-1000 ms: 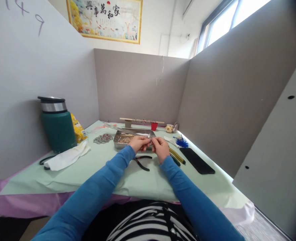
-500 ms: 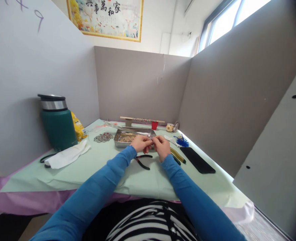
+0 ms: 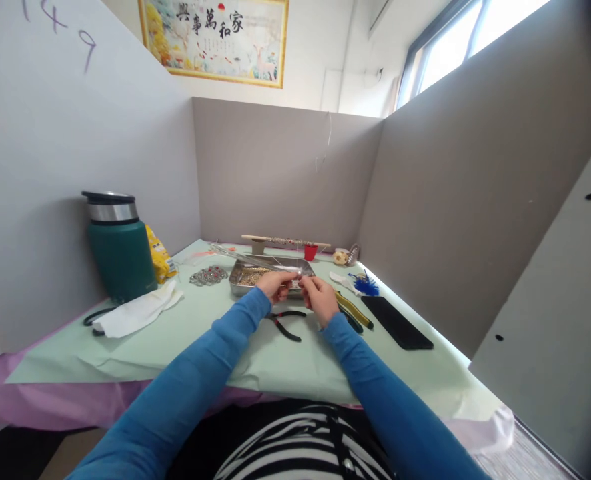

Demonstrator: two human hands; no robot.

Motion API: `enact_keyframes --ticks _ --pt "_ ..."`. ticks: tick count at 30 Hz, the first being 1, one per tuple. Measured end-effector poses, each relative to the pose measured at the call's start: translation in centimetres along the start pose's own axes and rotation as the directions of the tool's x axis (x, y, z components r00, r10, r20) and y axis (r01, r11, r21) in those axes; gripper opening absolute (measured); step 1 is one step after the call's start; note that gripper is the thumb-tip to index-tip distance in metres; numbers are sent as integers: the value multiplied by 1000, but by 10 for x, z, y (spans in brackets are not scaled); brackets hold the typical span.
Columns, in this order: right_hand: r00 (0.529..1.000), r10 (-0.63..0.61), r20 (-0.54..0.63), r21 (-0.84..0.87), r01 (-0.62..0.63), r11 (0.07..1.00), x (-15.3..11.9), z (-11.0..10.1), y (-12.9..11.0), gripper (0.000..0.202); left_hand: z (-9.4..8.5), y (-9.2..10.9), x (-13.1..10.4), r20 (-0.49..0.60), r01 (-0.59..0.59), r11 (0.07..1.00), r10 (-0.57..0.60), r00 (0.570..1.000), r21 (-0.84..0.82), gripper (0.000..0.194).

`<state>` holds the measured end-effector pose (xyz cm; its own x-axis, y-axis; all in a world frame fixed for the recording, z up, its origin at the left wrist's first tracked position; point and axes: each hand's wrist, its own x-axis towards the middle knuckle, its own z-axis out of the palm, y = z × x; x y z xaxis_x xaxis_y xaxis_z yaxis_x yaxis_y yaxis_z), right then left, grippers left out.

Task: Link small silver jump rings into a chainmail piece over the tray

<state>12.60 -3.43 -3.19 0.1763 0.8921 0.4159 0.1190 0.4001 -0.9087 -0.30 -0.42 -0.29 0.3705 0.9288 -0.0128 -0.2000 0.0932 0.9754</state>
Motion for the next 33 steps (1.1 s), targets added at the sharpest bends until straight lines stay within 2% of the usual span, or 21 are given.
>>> enact_keyframes --ticks 3,9,15,17,19,22,25,28,33 --pt "999 -20 42 -4 20 1000 -3 3 -1 28 2 -1 -1 -15 3 1000 -3 1000 0 20" --pt "999 -7 -54 -13 7 1000 -4 7 -2 21 6 -6 0 -43 -43 998 45 998 44 23" --pt "993 -59 -101 -204 37 978 1 4 5 25 3 -10 5 -28 -183 960 193 981 213 24" --pt "992 -66 -104 -246 39 968 3 3 7 25 2 -9 6 -36 -198 943 215 976 267 23" --pt "993 -70 -100 -260 42 965 3 3 8 25 2 -8 5 -49 -170 951 189 981 260 21" --pt "993 -69 -92 -256 43 966 3 3 8 24 3 -6 3 -60 -82 985 92 994 151 17" --pt "995 -38 -92 -232 15 973 3 3 8 23 2 -5 1 -21 -14 999 15 1000 52 18" --pt "996 -15 -92 -209 -4 978 4 3 8 23 0 -6 2 39 13 999 -14 999 31 23" --pt "996 -16 -84 -181 1 983 3 3 8 22 -4 -6 5 58 35 999 -37 998 21 24"
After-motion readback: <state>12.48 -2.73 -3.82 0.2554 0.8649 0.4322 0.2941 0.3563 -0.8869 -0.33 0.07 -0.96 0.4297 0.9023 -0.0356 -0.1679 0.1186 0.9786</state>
